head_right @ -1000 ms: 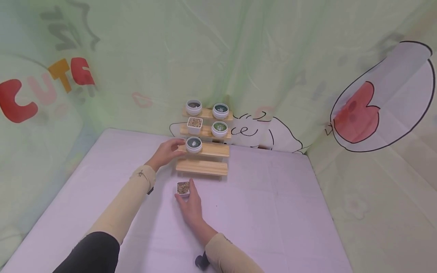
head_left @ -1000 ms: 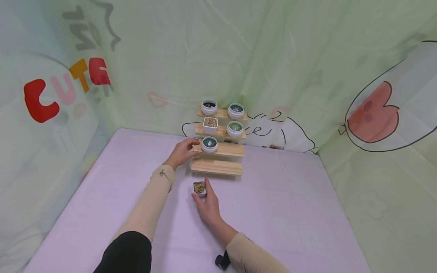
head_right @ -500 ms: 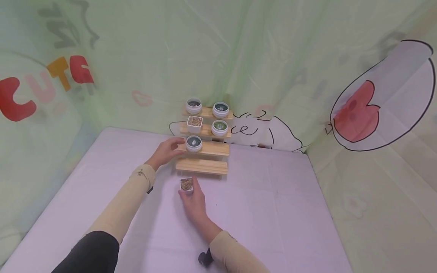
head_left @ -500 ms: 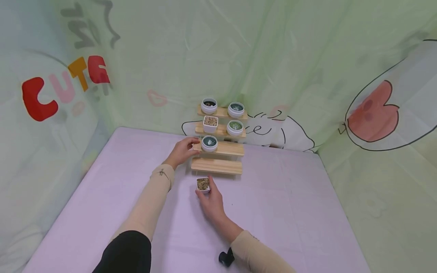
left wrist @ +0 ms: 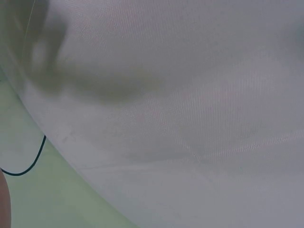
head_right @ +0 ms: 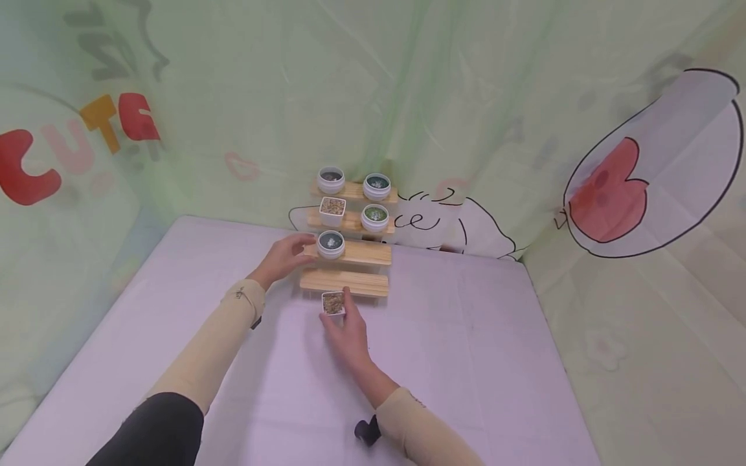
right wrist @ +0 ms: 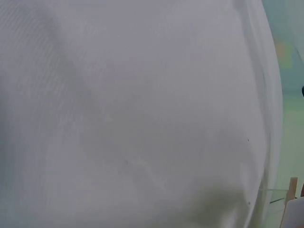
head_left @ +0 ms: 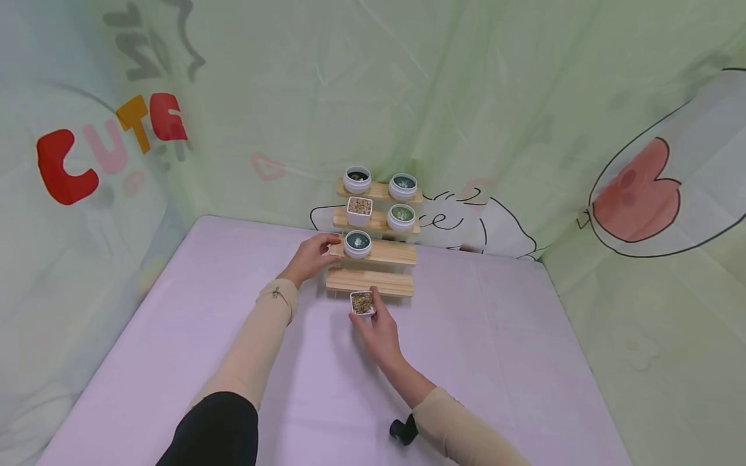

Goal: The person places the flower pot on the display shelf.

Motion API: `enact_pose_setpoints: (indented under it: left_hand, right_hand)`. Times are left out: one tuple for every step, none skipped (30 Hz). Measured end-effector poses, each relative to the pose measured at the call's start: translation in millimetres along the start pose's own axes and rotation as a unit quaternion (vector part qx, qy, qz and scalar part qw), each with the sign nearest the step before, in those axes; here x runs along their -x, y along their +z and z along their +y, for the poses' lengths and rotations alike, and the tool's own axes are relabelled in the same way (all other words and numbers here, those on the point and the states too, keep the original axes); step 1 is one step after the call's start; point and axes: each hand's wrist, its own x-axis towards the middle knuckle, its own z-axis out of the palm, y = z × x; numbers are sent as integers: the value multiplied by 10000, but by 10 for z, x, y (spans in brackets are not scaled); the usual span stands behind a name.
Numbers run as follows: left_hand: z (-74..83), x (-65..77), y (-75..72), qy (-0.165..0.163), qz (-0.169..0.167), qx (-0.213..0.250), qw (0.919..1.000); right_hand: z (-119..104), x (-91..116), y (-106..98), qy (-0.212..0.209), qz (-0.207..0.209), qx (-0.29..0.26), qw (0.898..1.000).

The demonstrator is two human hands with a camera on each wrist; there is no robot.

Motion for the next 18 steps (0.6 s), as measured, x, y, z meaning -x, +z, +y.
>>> enact_pose_setpoints:
  left_hand:
    - [-1, -1, 0, -20, -1, -1, 10000]
    - [-3, -2, 0, -37, -4, -2, 10000]
    - [-6, -4, 0, -50, -8, 0, 10000]
    - [-8, -6, 0, -65, -12, -5, 10000]
    - [-10, -7, 0, -80, -12, -7, 10000]
    - [-11, -8, -1, -82, -15, -8, 10000]
    - [-11, -8, -1, -97, -14, -2, 10000]
    - [-10, -8, -1, -98, -11, 3, 10000]
    - [-8, -7, -3, -84, -11, -2, 10000]
    - [-6, -7, -3, -94, -15, -6, 10000]
    - [-2, -6, -4, -104, -17, -1, 9999]
    - [2, -6, -4, -116, -25, -3, 9999]
    - [6, -8, -3, -142, -37, 2, 9999]
    - [11, -8, -3, -156, -47, 12, 9999]
    - [13, -9, -1, -167, -58, 6, 9998]
    - [17, -9, -1, -200, -69, 24, 9998]
    - [20, -9, 0, -214, -75, 30, 9997]
    - [22, -9, 1, -225, -85, 35, 9997]
  right_hand:
    - [-12, -7, -24, 45, -2, 8, 10000]
    - [-23, -14, -47, 85, 3, 3, 10000]
    - [-38, -19, -71, 111, 3, -18, 9999]
    - [-53, -25, -96, 141, 8, -44, 9999]
    - [-67, -35, -119, 171, 30, -46, 9998]
    - [-75, -51, -141, 174, 45, -41, 9998]
    - [-89, -67, -164, 203, 62, -26, 9998]
    - [-104, -86, -186, 227, 71, -2, 9997]
    - [-122, -107, -208, 266, 78, 46, 9996]
    - [-141, -133, -229, 318, 84, 72, 9994]
    - [-162, -160, -250, 359, 110, 106, 9992]
    - [-185, -185, -271, 410, 135, 150, 9990]
    - [-214, -210, -293, 463, 162, 200, 9986]
    - [-243, -237, -316, 495, 201, 244, 9983]
    - [-274, -265, -338, 527, 255, 263, 9979]
    - [-296, -295, -361, 531, 306, 301, 9977]
    - [-321, -326, -384, 560, 361, 370, 9971]
    - [-340, -359, -408, 588, 396, 431, 9966]
